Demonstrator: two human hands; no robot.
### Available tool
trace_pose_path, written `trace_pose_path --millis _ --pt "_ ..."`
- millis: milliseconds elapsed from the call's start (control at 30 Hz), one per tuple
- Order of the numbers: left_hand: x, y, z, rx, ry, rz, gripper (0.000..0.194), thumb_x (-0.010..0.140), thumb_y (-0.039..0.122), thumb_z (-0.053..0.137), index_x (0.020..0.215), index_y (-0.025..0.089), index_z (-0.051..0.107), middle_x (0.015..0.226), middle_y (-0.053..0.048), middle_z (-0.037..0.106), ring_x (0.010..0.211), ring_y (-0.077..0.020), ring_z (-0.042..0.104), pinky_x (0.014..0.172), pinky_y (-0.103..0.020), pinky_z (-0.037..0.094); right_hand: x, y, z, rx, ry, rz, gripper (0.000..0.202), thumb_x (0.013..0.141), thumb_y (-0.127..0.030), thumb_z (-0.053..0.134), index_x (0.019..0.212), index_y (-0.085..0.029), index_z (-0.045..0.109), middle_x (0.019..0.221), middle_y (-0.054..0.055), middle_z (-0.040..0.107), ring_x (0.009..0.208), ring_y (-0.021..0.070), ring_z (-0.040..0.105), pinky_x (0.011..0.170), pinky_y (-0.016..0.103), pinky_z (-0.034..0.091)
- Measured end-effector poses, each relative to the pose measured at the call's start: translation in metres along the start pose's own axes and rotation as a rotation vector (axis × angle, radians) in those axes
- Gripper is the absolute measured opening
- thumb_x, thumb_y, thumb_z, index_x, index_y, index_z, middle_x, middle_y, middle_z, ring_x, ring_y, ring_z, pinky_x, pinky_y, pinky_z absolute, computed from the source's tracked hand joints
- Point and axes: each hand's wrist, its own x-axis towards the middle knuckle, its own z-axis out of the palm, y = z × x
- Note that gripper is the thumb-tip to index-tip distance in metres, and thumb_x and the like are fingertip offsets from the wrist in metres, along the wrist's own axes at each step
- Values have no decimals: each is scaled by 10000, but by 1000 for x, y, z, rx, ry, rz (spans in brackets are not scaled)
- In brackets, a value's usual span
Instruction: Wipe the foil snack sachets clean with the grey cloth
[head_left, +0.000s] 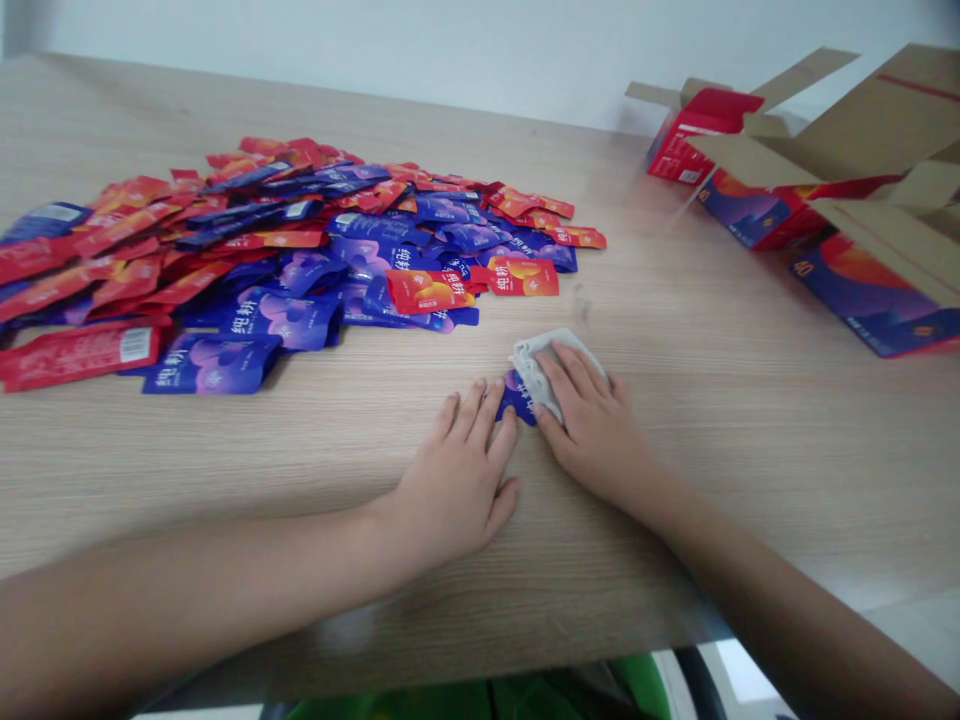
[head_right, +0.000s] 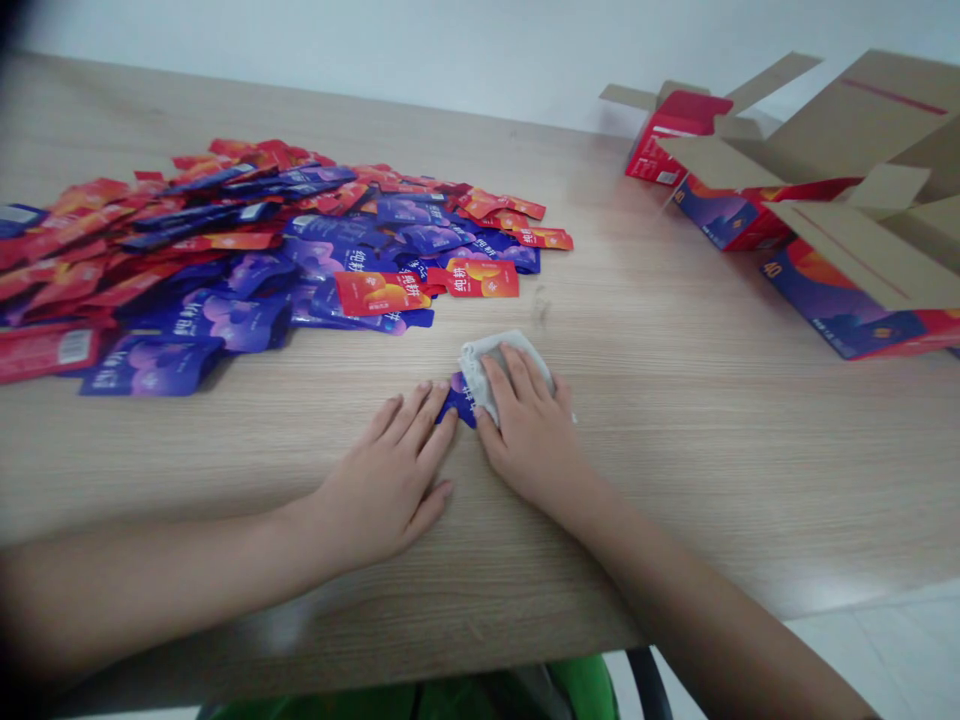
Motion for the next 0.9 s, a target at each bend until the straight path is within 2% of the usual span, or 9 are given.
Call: trace_pose_path --millis 133,200,367,433,600,667,767,833,900 --pt "0 0 -1 7 -7 -3 679 946 457 378 1471 29 336 1566 -265 210 1455 -414 183 1144 -560 211 3 12 4 -38 42 152 555 978 -389 307 1467 -129 342 1548 166 340 1420 296 298 1068 548 292" --pt "-1 0 -1 8 -3 -6 676 943 457 383 1468 33 343 1567 -260 213 1454 -412 191 1144 -560 212 1 4 5 -49 36 118 558 973 -387 314 1464 -124 346 1550 173 332 1420 308 291 1064 560 285" --pt "-1 0 -1 -3 -2 0 648 946 442 374 1439 22 385 1543 -272 269 1448 -413 210 1144 -560 212 -5 -16 0 -10 -20 -109 534 965 -358 324 1464 -170 357 1572 121 311 1436 269 264 1095 529 248" --pt "0 0 0 -1 0 -3 653 949 444 365 1448 22 372 1551 -270 250 1452 -414 195 1142 -563 214 -3 -11 0 2 -23 -93 536 965 -365 328 1470 -186 349 1573 108 313 1434 261 273 1095 516 258" --pt "2 -1 0 1 2 0 677 947 450 366 1474 27 329 1565 -265 215 1452 -416 190 1142 -561 219 -1 2 4 -44 27 113 566 973 -391 310 1472 -125 338 1558 170 318 1428 308 276 1071 562 272" --pt "2 -1 1 2 5 0 667 945 450 370 1461 28 355 1561 -267 223 1449 -421 194 1141 -564 218 -4 -7 5 -51 29 96 575 970 -387 319 1474 -110 332 1562 185 302 1433 319 259 1071 577 259" --pt "1 -1 1 6 11 3 641 945 443 375 1431 25 398 1543 -272 269 1448 -416 205 1145 -559 211 -8 -22 2 -24 -3 -39 563 962 -367 340 1478 -140 335 1576 150 290 1443 292 241 1091 557 240" --pt "0 -1 0 7 11 3 638 947 444 376 1429 27 399 1539 -269 281 1449 -409 209 1147 -555 212 -8 -21 0 0 -24 -92 554 963 -366 343 1482 -173 333 1584 112 287 1446 268 242 1102 535 240" --pt "-1 -1 0 7 6 0 654 946 448 378 1450 32 368 1554 -263 249 1453 -407 200 1145 -557 217 -5 -11 1 2 -26 -46 552 970 -380 332 1487 -187 324 1585 100 288 1440 263 259 1097 531 255"
